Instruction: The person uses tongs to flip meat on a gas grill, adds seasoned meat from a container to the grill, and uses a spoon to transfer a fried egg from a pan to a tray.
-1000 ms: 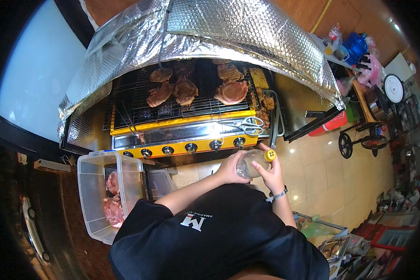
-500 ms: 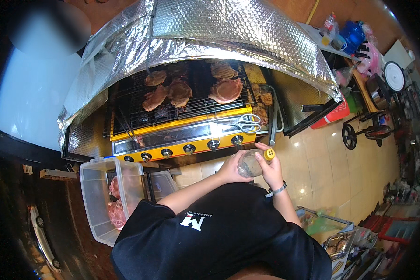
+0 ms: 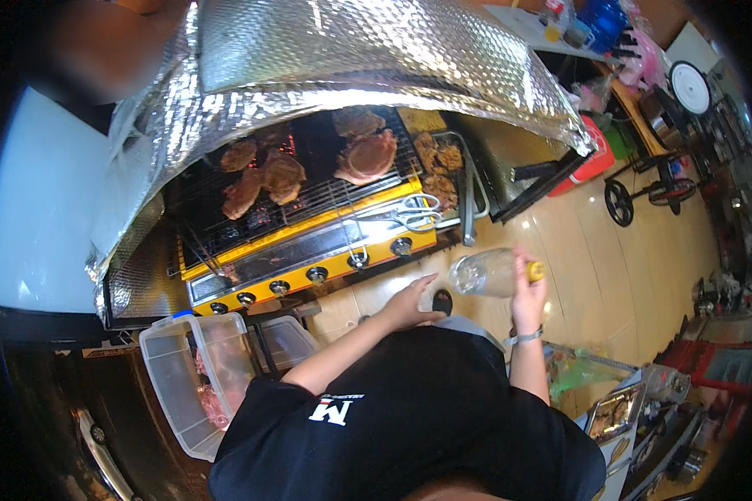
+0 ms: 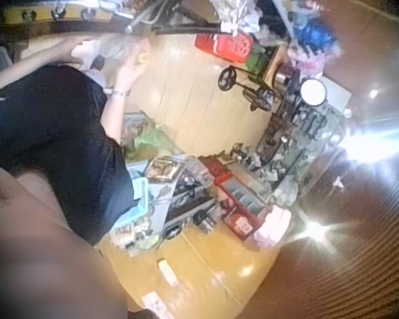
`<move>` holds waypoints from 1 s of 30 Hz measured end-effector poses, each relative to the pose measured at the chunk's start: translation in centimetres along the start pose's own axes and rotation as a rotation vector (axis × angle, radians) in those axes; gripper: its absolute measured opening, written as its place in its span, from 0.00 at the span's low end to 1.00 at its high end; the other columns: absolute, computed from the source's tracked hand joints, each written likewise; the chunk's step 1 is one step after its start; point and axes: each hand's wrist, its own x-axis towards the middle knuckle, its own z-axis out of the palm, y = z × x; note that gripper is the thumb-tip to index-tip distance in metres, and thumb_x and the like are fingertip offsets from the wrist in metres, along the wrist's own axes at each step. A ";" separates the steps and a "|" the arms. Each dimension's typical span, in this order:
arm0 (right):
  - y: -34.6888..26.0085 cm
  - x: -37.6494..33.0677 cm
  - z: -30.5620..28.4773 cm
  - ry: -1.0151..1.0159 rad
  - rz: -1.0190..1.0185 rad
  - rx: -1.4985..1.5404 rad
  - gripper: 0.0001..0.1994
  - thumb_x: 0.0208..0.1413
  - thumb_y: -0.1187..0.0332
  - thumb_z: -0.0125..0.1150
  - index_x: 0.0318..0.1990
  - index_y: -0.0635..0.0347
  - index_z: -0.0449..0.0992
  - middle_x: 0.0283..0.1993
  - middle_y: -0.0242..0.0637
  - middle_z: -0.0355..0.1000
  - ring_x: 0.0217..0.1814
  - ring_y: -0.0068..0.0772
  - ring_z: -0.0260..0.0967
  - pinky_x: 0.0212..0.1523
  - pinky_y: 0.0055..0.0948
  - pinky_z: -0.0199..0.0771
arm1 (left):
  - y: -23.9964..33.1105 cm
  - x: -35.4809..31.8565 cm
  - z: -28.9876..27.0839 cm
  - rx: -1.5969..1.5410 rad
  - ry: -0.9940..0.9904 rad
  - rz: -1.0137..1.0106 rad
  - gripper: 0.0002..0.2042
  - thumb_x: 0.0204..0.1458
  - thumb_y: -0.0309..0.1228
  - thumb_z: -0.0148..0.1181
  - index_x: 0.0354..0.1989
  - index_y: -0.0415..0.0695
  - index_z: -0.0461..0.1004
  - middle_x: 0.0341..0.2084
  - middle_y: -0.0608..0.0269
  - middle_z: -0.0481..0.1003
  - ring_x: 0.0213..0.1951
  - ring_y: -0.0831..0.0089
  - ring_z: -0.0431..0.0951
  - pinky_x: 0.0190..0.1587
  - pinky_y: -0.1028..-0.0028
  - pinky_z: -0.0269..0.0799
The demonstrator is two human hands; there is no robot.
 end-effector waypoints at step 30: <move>23.8 38.7 -5.7 -0.098 -0.041 0.315 0.20 0.61 0.55 0.38 0.49 0.62 0.69 0.45 0.36 0.70 0.39 0.32 0.69 0.41 0.28 0.71 | -1.7 -3.3 7.3 -0.130 0.420 -0.742 0.30 0.45 0.47 0.64 0.51 0.38 0.67 0.44 0.46 0.73 0.48 0.56 0.74 0.51 0.66 0.68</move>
